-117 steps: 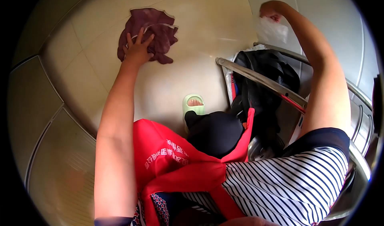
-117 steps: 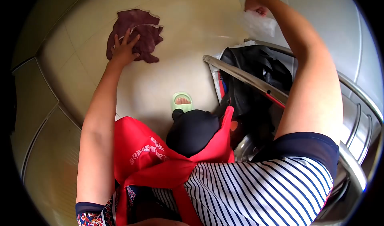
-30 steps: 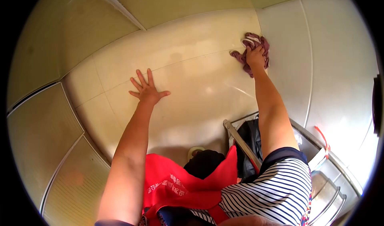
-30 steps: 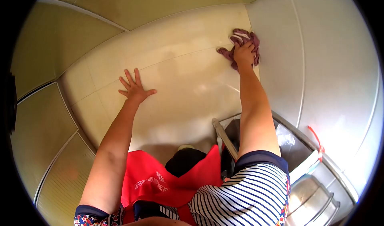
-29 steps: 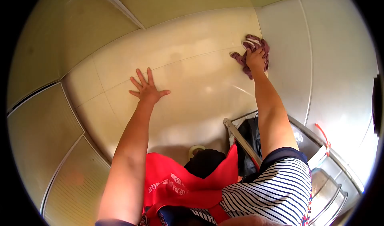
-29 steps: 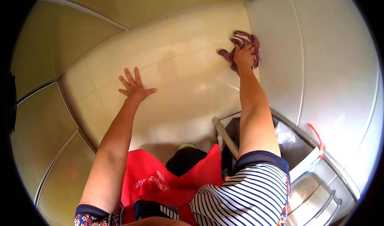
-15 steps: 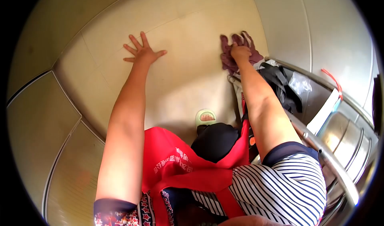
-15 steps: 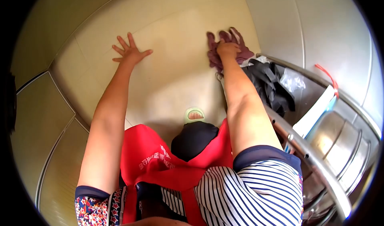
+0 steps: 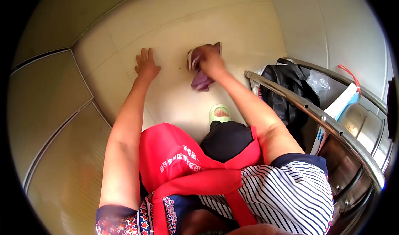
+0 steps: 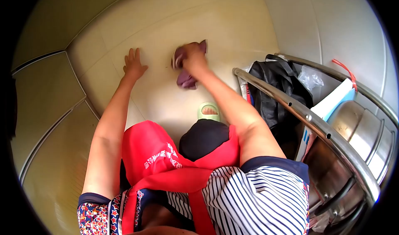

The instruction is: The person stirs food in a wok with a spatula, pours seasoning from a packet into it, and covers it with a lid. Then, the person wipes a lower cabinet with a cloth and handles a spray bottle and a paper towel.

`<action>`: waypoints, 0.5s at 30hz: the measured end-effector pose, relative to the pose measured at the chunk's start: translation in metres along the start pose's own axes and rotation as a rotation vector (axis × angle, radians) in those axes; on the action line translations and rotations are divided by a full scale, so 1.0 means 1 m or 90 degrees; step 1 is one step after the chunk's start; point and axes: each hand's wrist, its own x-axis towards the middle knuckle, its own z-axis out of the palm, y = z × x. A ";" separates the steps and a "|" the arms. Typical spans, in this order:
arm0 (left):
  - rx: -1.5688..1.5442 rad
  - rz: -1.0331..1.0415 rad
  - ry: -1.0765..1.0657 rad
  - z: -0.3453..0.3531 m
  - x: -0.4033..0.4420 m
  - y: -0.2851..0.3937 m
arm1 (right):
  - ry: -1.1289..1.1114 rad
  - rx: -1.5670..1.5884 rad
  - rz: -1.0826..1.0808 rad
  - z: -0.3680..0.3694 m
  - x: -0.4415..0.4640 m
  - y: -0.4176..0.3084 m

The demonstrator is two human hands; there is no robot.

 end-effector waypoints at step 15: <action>0.134 -0.001 0.021 0.028 -0.014 -0.005 | 0.264 -0.057 0.563 -0.124 0.134 0.206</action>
